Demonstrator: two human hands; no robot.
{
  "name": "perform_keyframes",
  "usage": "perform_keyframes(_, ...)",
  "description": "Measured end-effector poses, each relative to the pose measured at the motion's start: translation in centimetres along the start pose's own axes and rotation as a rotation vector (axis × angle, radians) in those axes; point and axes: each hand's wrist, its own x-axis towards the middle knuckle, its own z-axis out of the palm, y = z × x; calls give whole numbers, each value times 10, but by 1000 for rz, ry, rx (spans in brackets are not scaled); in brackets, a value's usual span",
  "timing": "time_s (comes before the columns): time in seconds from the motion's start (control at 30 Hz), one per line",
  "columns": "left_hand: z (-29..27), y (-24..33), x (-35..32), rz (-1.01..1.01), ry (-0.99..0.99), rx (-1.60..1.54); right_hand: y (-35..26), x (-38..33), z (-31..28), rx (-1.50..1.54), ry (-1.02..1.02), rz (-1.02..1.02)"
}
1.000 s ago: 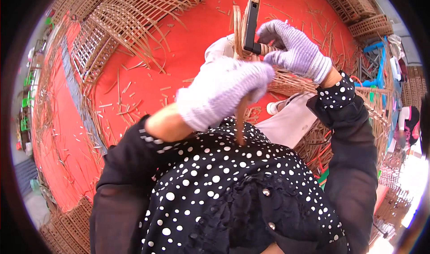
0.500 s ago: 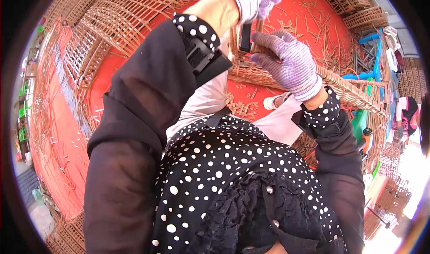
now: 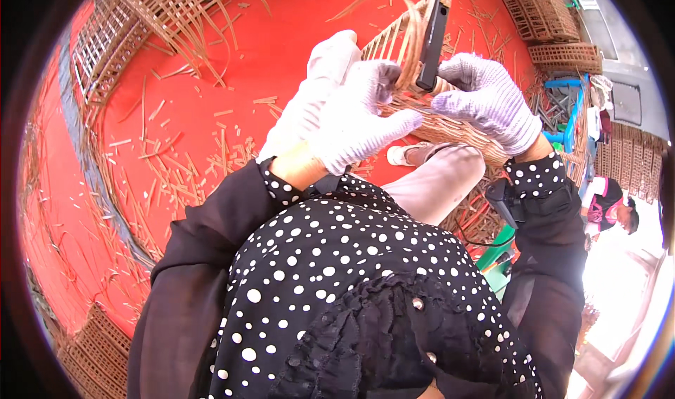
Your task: Assembling and finishing a woven bamboo basket using a pneumatic staple gun, scissors, and pliers.
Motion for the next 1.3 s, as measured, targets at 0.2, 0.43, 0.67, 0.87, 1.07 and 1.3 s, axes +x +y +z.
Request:
perform_keyframes(0.2, 8, 2, 12, -84, 40, 154, -17, 11, -2, 275, -148, 221)
perform_keyframes(0.43, 18, -12, 16, 50, 94, 89, -16, 23, -9, 335, -274, 306)
perform_keyframes(0.67, 4, -23, -3, 69, 28, -103, 0, 27, -7, 512, -401, 258)
perform_keyframes(0.87, 5, 9, -14, -9, 223, -208, 11, 27, -11, 362, -290, 192)
perform_keyframes(1.07, 24, 4, -14, -182, 34, -173, 18, 29, -10, 433, -281, 165)
perform_keyframes(1.3, 35, 8, -8, -143, 99, -42, 12, 20, -8, 299, -228, 120)
